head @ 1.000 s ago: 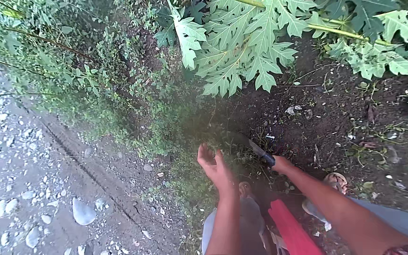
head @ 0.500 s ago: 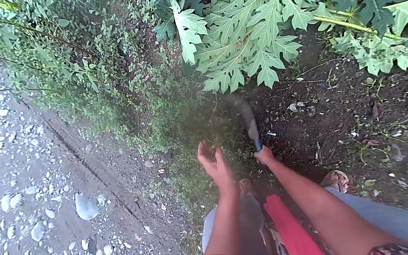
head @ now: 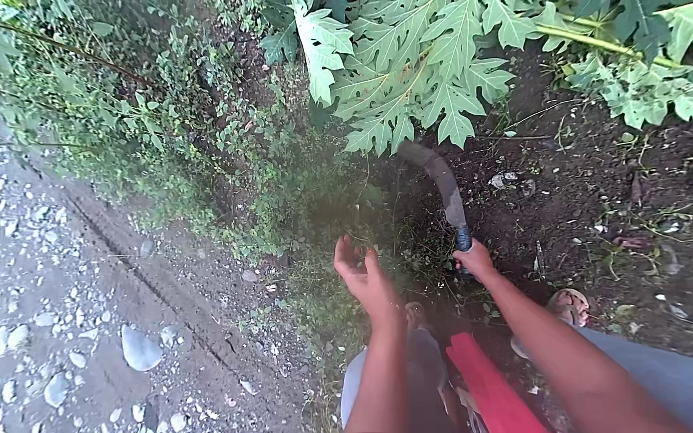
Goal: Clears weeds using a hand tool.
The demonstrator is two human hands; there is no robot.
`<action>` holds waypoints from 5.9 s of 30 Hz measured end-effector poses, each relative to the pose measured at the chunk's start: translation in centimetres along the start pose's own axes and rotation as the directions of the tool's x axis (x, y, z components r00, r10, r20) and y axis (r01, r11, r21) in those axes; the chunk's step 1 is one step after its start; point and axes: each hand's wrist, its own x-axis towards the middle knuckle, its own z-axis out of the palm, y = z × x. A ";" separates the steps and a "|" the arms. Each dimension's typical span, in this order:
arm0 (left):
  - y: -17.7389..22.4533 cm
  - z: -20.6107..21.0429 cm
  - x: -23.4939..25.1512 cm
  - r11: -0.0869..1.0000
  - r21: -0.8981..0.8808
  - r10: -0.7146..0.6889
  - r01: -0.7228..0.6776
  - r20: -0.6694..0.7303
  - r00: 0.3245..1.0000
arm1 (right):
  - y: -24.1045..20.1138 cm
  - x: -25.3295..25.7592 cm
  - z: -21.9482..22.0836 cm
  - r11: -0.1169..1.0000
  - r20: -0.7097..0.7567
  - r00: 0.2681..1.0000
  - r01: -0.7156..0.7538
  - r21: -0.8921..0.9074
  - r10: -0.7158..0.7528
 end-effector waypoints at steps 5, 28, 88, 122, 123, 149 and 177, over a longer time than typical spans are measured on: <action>-0.1 0.1 0.1 1.000 0.009 0.005 -0.005 -0.005 1.000 | 7.0 0.4 -0.4 0.915 0.108 0.993 -0.009 -0.404 0.058; -0.4 0.4 -0.1 1.000 0.020 0.002 -0.002 0.006 1.000 | 5.7 0.4 -9.3 0.747 0.178 0.983 0.147 -0.648 -0.039; -0.4 0.2 -0.4 0.997 0.069 -0.023 0.020 0.047 0.999 | 7.7 -6.5 -13.9 0.988 0.003 0.992 -0.123 0.095 0.124; -0.8 0.6 -0.4 0.981 0.191 -0.040 0.024 0.077 0.996 | 15.5 -8.9 -8.9 0.872 0.055 0.981 -0.139 -0.469 0.185; -1.1 0.5 -0.2 0.973 0.231 -0.037 0.016 0.090 0.995 | 16.1 -9.2 -9.4 0.829 0.064 0.983 -0.111 -0.548 0.174; -0.6 -0.8 -0.5 0.977 0.198 -0.103 0.075 0.133 0.986 | 12.7 -7.7 -13.0 0.972 -0.142 0.977 -0.181 -0.148 0.160; -19.1 14.1 4.1 0.439 0.877 -0.414 -0.196 0.391 0.822 | -1.5 -15.6 -25.4 0.706 -0.034 0.998 -0.060 -0.706 0.050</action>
